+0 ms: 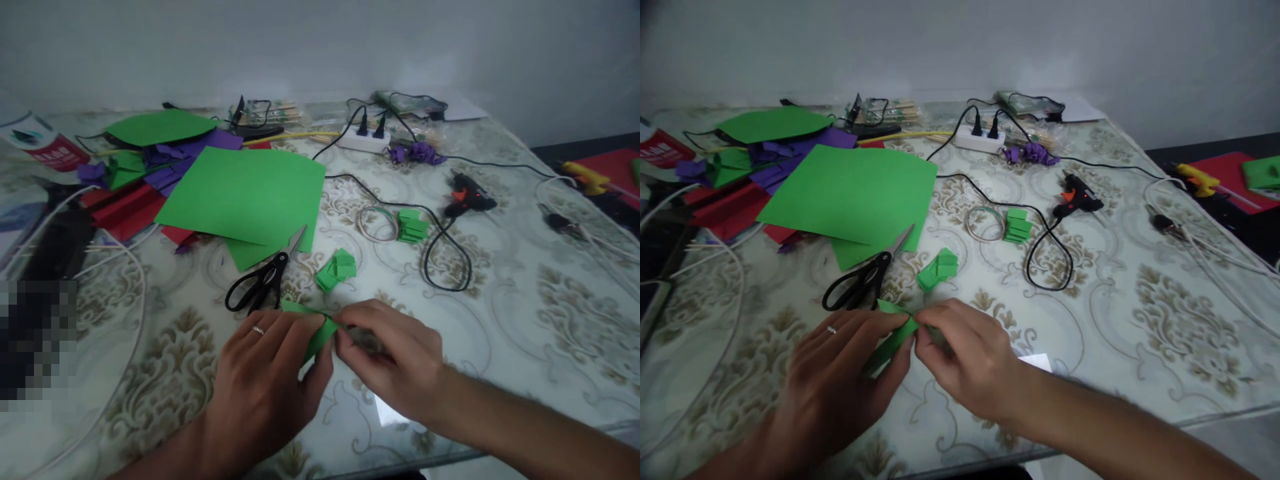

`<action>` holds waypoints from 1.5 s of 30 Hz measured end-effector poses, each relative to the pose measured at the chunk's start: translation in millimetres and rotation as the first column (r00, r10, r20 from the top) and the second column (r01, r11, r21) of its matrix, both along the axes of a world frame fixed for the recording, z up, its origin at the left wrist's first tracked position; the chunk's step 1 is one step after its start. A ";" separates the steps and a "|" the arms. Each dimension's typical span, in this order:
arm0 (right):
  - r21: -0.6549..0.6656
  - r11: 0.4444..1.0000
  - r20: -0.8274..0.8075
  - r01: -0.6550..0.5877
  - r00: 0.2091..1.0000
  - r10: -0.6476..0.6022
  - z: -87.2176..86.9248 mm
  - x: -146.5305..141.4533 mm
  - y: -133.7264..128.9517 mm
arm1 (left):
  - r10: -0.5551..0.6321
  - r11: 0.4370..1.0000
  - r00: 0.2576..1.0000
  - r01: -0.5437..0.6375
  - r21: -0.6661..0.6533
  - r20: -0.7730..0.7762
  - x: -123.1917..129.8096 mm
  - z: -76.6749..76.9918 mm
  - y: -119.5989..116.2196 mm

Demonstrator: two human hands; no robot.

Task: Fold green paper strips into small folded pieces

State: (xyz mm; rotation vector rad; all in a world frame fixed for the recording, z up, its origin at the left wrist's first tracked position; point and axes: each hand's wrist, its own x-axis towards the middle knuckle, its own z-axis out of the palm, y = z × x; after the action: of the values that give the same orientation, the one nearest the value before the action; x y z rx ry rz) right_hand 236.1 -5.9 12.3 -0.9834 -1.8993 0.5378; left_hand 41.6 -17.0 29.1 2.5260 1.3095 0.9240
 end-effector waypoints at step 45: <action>-0.093 0.962 -0.076 -0.256 0.965 0.250 1.7 11.5 9.7 | 0.286 0.443 0.825 0.337 -0.831 0.487 -12.9 2.2 19.7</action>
State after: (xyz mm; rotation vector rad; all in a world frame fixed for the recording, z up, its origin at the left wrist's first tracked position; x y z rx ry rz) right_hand 247.6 3.8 14.1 -0.7805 -1.9678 0.8133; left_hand 28.7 2.6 31.3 1.2492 1.0836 0.5993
